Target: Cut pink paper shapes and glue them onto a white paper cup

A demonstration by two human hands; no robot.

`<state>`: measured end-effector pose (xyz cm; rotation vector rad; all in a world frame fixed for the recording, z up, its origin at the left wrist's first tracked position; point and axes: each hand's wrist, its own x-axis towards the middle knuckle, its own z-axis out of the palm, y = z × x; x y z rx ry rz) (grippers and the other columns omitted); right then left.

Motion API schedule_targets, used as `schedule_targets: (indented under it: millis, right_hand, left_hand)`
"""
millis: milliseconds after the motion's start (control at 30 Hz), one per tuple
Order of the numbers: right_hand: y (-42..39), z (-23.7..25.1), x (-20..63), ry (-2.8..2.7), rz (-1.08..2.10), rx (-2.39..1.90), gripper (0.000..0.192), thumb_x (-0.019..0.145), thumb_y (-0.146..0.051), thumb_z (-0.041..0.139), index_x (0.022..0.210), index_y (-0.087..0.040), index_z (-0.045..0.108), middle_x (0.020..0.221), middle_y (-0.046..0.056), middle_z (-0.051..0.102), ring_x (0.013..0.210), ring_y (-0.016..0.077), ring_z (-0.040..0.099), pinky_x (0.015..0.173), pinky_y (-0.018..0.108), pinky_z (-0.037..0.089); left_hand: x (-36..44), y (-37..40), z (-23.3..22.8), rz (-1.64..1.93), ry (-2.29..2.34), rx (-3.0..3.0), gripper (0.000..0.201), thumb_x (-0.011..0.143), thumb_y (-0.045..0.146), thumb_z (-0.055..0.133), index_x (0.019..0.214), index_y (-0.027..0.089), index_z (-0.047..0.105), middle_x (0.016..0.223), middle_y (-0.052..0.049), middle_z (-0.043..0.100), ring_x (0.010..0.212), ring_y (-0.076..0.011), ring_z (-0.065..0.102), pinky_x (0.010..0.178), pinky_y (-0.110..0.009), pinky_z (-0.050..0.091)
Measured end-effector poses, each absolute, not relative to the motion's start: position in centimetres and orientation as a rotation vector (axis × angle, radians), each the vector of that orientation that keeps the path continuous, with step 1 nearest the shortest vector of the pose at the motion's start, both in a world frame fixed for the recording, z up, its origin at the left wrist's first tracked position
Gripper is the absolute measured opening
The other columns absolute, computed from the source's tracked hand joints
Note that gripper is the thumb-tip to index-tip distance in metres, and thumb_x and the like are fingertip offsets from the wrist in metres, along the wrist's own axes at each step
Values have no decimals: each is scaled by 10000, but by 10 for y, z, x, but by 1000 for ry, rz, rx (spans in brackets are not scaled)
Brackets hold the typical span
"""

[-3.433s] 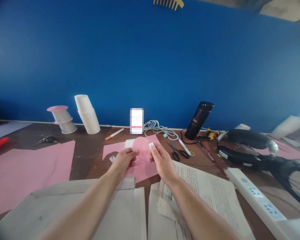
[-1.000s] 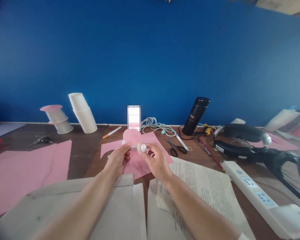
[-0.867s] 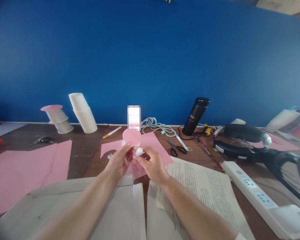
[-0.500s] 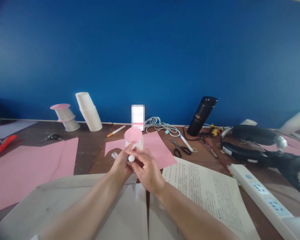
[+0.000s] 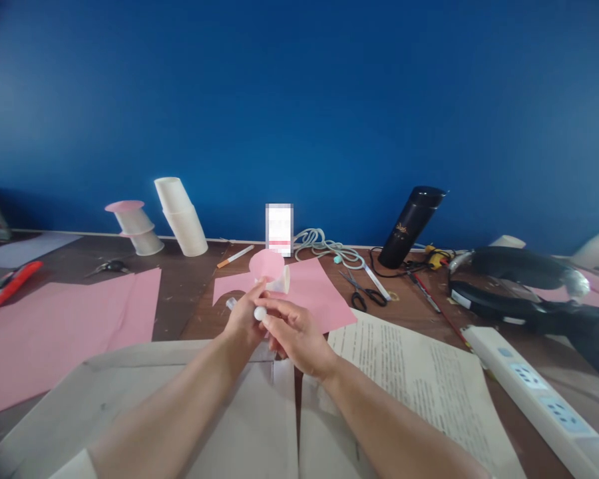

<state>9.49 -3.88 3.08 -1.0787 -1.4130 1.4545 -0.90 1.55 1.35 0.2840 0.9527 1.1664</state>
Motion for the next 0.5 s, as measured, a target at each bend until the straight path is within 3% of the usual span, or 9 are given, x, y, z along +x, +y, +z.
schedule_targets:
  millis: [133, 500]
  right_hand:
    - [-38, 30, 96, -1385, 1472, -1054, 371, 817, -364, 548, 1159, -229, 603, 781, 11, 600, 490, 66, 490, 394, 186, 368]
    - [-36, 24, 98, -1350, 1486, -1065, 303, 788, -300, 562, 1076, -232, 627, 707, -23, 579, 466, 77, 518, 413, 214, 446]
  left_hand:
    - [-9, 12, 15, 1182, 1010, 370, 334, 695, 442, 626, 625, 196, 412, 450, 76, 359, 307, -70, 329, 301, -208, 197]
    - [-8, 17, 5, 1261, 1051, 521, 386, 693, 519, 597, 614, 195, 404, 460, 83, 326, 320, -54, 305, 324, -196, 208]
